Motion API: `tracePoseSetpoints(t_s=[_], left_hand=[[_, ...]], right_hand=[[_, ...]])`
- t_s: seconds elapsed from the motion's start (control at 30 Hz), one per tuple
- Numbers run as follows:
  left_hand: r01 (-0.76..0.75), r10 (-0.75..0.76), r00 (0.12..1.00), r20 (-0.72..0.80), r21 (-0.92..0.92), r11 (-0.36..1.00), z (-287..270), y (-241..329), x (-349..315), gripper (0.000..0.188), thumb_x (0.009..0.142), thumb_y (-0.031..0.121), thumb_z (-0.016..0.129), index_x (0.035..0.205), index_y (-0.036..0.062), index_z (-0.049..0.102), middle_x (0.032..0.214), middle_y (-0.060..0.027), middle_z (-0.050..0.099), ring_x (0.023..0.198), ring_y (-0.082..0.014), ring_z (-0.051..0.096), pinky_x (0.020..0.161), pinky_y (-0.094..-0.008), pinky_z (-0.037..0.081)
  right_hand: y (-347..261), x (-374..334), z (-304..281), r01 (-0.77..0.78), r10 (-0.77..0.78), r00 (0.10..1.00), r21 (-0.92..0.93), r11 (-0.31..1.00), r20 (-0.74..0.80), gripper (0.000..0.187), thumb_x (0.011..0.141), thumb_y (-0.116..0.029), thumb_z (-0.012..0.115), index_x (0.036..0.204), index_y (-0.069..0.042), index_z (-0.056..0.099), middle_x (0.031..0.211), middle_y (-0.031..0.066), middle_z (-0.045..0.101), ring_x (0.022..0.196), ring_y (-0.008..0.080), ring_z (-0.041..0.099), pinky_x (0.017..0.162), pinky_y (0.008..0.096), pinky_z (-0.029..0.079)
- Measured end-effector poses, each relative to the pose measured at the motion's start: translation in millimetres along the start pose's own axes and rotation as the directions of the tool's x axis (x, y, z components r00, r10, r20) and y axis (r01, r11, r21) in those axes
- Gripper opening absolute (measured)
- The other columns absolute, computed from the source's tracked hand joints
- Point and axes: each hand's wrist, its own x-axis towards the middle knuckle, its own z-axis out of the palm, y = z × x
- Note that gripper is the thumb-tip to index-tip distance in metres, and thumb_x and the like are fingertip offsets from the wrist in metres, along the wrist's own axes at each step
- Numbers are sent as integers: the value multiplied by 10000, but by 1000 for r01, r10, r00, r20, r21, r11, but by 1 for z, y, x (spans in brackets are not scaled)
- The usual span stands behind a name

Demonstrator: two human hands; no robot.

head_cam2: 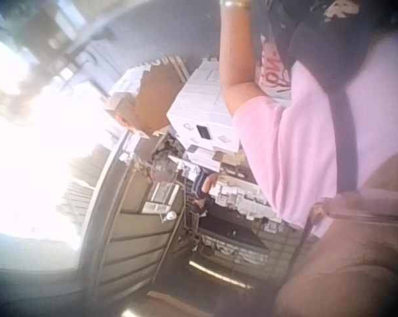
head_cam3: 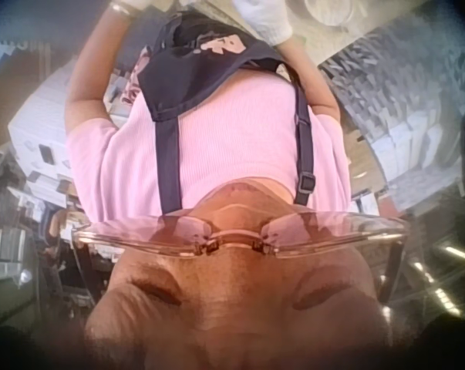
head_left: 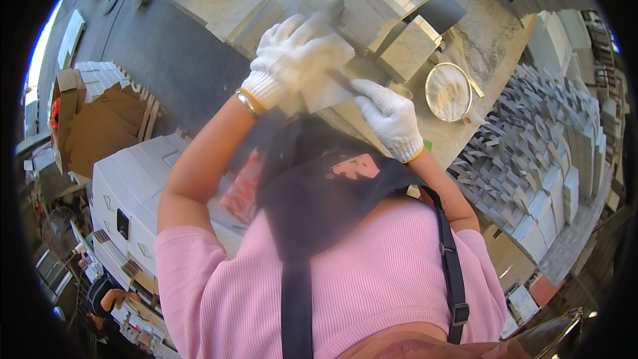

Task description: The person applies a white paste to the edges of rectangular blocks using a small metal spatula, then smooths and wipes the edges with a green sponge. The person handles multiple blocks one at a time, placing finished pieces aside.

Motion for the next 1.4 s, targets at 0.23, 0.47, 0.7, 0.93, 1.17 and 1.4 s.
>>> tracePoseSetpoints(t_s=[0.23,0.47,0.7,0.93,1.17,1.4], left_hand=[[-3,3,1000,16,26,1000,5,-3,0,407,851,285,739,1250,235,677,1477,-77,566,1270,-372,556,1014,-505,478],[9,-11,999,35,50,999,5,-5,-1,373,874,273,714,1244,240,680,1498,-64,552,1290,-363,544,1024,-514,471],[29,-31,998,47,56,998,8,-4,-4,373,881,279,702,1253,259,677,1490,-50,555,1292,-358,546,1029,-510,471],[14,-14,1000,18,14,1000,3,-3,0,376,881,276,696,1256,278,674,1495,-53,554,1295,-361,550,1017,-515,481],[16,-17,1000,10,18,1000,6,-4,-2,378,884,291,702,1261,279,675,1495,-61,559,1291,-370,555,1011,-519,485],[12,-12,1000,-15,24,1000,10,-7,-5,375,891,305,701,1264,275,673,1498,-62,558,1279,-371,565,1010,-518,485]], right_hand=[[2,1,9,136,-142,986,-68,988,-88,295,907,-61,732,1201,-39,723,1130,162,755,986,277,747,865,336,572],[-3,-4,-4,115,-118,993,-102,988,-25,299,912,-79,732,1209,-40,724,1129,168,756,1004,265,748,876,338,571],[-4,-7,22,94,-94,995,5,996,-23,298,897,-69,745,1194,-44,732,1097,166,760,986,274,750,871,331,577],[-13,-3,3,100,-101,995,44,994,27,285,913,-43,732,1197,-53,747,1083,134,766,929,183,737,793,304,577],[1,22,-9,133,-132,989,-15,991,67,299,901,-6,711,1194,-60,746,1079,102,758,886,175,711,806,297,558],[-6,15,-6,112,-106,992,-107,988,64,291,895,-15,710,1177,-74,749,1066,132,759,922,256,731,827,322,564]])
